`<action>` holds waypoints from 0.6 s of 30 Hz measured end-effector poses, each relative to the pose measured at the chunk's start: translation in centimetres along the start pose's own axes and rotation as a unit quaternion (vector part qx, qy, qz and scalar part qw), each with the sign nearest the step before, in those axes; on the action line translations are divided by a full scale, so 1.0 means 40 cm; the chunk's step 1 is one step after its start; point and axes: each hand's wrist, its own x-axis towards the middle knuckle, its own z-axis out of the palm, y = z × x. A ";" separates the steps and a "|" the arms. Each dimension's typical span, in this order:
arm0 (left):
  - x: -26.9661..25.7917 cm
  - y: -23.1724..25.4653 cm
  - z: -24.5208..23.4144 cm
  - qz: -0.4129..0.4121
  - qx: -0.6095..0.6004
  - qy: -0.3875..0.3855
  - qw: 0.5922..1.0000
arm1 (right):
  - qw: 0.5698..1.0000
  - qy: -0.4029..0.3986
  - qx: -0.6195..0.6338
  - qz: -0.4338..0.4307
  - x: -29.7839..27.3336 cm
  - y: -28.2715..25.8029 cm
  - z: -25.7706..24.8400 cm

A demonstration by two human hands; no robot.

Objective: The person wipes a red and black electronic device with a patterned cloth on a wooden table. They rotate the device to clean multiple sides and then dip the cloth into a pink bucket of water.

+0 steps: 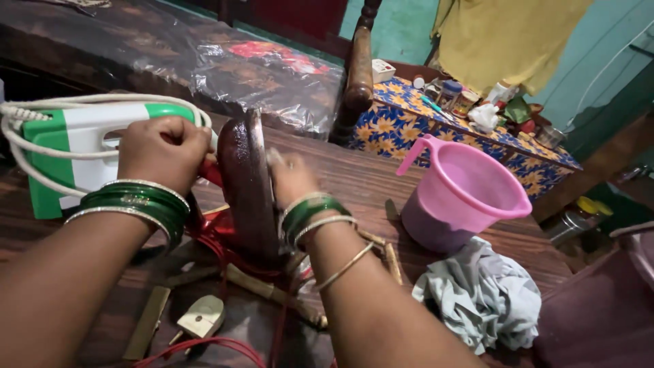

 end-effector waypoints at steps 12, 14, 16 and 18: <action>0.010 0.048 -0.050 -0.065 0.075 -0.075 0.992 | 0.973 -0.091 -0.133 -0.165 -0.089 0.074 -0.156; 0.001 0.089 -0.064 -0.154 0.002 -0.064 0.986 | 0.994 -0.068 -0.068 -0.055 -0.101 0.021 -0.227; -0.006 0.141 -0.073 -0.191 -0.010 -0.060 0.980 | 0.998 -0.059 0.019 0.023 -0.116 -0.038 -0.304; -0.007 0.193 -0.080 -0.177 0.044 -0.059 0.981 | 0.987 -0.068 0.129 0.069 -0.131 -0.082 -0.363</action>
